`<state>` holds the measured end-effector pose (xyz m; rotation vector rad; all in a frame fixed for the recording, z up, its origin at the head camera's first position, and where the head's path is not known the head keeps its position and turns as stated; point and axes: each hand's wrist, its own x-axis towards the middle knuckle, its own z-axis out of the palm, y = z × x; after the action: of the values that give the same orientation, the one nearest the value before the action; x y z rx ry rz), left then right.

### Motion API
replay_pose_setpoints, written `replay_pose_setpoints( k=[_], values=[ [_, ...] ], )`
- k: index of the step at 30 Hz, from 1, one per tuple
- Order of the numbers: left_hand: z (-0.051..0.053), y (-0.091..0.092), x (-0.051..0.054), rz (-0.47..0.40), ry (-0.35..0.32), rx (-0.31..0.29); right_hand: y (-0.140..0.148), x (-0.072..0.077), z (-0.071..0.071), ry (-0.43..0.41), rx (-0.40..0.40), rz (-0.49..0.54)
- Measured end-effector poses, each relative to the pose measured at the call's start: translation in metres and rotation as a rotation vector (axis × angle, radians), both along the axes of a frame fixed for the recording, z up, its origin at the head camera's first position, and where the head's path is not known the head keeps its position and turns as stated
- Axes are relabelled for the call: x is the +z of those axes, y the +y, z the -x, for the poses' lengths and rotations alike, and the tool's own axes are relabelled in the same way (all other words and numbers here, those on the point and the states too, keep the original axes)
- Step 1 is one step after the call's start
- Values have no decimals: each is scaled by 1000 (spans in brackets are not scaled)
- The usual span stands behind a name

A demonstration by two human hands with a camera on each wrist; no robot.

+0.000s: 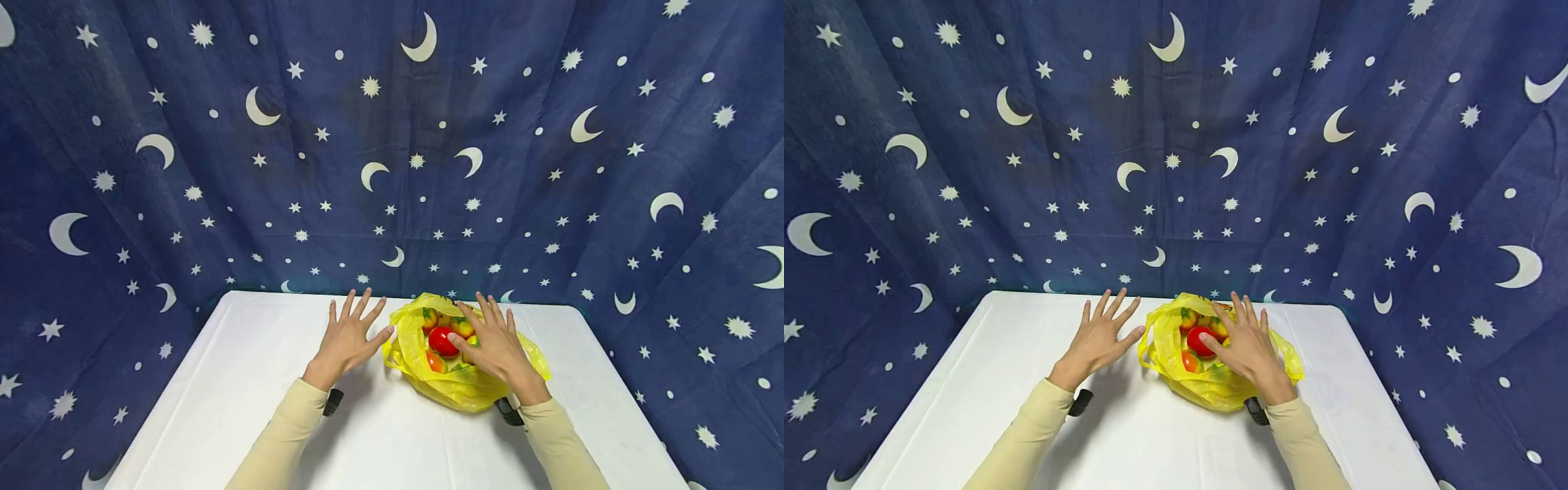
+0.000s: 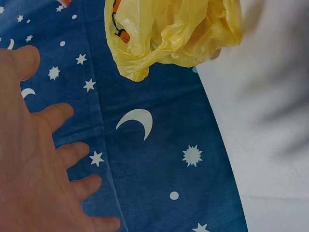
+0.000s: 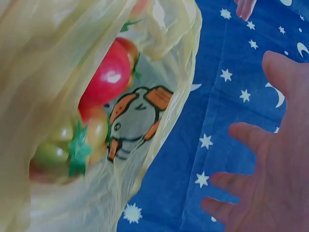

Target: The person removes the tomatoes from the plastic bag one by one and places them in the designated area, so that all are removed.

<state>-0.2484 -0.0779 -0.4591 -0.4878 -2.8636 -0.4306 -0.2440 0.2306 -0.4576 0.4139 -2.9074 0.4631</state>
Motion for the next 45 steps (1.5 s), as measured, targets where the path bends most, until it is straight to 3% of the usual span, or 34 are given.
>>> replay_pose_setpoints(
  k=[19, 32, 45],
  values=[
    [-2, 13, -6, -66, 13, -37, 54, -8, -14, 32, -37, -32],
    [-4, 26, -9, -149, 103, -102, 84, -20, -15, -11, -63, -19],
    [-10, 53, -10, -253, 126, -153, 96, -30, -11, -112, -69, 41]
  ],
)
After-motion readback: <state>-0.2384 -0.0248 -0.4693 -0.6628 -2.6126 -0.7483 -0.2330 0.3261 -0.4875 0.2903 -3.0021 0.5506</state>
